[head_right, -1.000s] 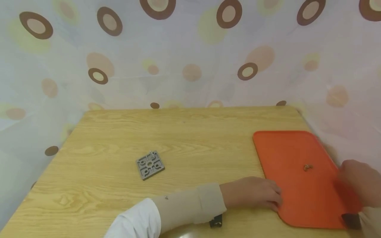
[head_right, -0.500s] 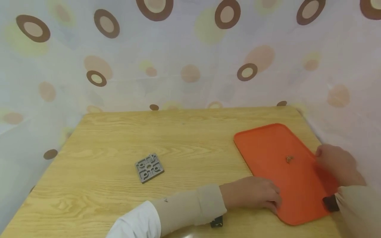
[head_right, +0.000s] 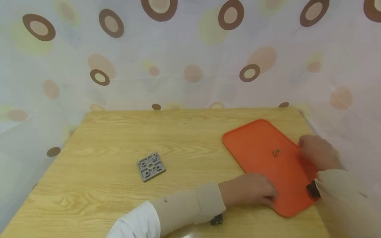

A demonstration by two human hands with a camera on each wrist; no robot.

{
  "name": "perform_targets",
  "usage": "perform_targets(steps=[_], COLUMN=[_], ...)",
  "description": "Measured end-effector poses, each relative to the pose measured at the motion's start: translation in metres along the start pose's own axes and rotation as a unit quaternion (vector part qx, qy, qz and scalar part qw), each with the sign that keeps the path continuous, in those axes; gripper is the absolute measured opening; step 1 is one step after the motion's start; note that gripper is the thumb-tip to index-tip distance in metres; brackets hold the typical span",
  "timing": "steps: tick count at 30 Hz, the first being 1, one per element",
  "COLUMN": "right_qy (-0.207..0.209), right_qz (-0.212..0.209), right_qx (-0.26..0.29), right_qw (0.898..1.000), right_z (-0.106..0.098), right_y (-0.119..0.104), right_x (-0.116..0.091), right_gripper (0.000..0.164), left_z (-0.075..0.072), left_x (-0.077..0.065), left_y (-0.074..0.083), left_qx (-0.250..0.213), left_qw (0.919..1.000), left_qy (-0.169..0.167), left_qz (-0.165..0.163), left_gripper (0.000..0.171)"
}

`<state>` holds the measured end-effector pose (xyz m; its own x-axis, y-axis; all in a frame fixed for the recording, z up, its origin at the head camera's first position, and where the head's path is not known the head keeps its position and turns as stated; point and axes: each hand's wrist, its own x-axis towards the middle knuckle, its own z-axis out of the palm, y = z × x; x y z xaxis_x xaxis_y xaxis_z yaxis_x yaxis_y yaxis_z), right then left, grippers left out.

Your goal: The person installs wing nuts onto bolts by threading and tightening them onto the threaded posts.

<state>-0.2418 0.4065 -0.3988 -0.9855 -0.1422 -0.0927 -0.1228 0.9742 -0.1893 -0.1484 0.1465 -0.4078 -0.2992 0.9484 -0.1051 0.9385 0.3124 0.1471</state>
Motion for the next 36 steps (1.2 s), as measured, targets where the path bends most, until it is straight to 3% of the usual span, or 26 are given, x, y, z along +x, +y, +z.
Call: perform_targets(steps=[9,16,21,27,36], right_qy=[-0.004,-0.016,-0.010,0.001,0.031], right_qz=[-0.055,-0.070,-0.080,-0.095,-0.137], right_qx=[0.004,0.024,0.019,0.007,-0.001], right_qw=[0.998,0.997,0.997,0.995,0.990], right_z=[-0.003,0.002,0.006,0.009,0.019], right_y=[-0.014,-0.023,-0.036,-0.053,-0.079], right_x=[0.021,0.042,0.056,0.077,0.103], right_gripper=[0.007,0.008,0.010,0.010,0.013], left_z=[0.000,0.000,0.003,0.004,0.005], left_x=[-0.008,-0.014,-0.019,-0.023,-0.025], left_y=[-0.009,-0.015,-0.019,-0.026,-0.021], left_qx=[-0.008,0.004,0.004,0.021,0.068], left_qw=[0.9997,0.9991,0.9977,0.9942,0.9864], left_qy=[0.012,0.009,0.031,0.064,0.052], left_qz=[-0.019,-0.042,-0.060,-0.083,-0.140], left_gripper=[0.016,0.015,0.015,0.016,0.016])
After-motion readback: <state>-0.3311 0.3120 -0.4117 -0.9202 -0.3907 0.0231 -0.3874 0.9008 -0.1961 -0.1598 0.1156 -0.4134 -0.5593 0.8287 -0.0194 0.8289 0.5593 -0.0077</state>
